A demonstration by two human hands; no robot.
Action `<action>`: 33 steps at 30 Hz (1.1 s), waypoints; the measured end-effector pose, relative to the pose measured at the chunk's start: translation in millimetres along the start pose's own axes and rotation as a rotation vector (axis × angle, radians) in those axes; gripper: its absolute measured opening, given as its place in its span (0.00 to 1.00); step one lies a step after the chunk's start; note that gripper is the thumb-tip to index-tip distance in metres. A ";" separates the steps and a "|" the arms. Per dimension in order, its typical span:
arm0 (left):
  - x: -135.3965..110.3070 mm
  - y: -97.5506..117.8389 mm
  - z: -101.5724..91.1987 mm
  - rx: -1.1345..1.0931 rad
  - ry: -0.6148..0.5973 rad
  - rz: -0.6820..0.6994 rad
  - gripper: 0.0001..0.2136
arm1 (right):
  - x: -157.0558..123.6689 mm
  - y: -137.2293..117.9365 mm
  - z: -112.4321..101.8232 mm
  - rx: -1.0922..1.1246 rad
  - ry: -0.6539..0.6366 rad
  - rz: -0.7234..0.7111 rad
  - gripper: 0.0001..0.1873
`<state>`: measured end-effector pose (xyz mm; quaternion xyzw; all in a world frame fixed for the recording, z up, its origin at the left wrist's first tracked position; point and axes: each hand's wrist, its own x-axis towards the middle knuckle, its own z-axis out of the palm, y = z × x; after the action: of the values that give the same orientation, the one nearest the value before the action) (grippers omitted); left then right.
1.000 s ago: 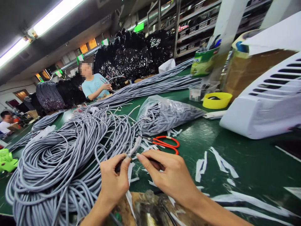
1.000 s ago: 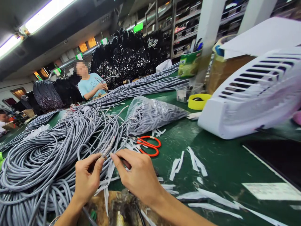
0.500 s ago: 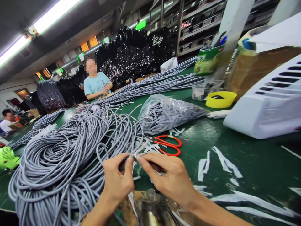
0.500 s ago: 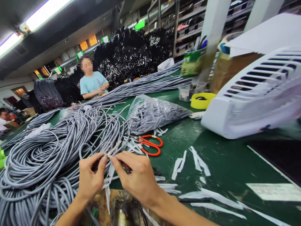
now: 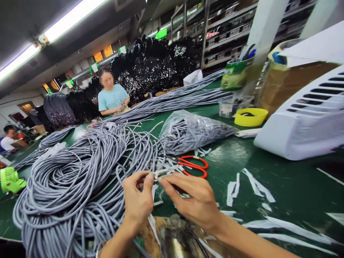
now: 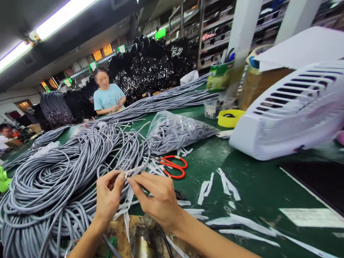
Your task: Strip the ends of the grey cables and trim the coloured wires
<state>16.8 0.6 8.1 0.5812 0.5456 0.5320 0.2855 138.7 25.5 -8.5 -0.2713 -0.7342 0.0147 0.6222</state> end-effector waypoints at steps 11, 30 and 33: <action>1.7 -2.3 -0.9 -0.221 -0.028 -0.148 0.14 | -2.1 -3.0 0.9 -0.049 0.003 -0.137 0.10; 8.9 4.5 -10.3 -0.495 -0.418 -0.451 0.23 | 5.3 -2.0 -7.0 0.043 -0.038 -0.079 0.11; 12.9 5.1 -9.9 -0.537 -0.348 -0.401 0.24 | -6.0 -10.3 -3.2 -0.012 -0.053 -0.074 0.14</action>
<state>7.2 9.0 19.4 0.4491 0.4330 0.4830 0.6145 138.2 13.2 -9.5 -0.2472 -0.7600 -0.0058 0.6011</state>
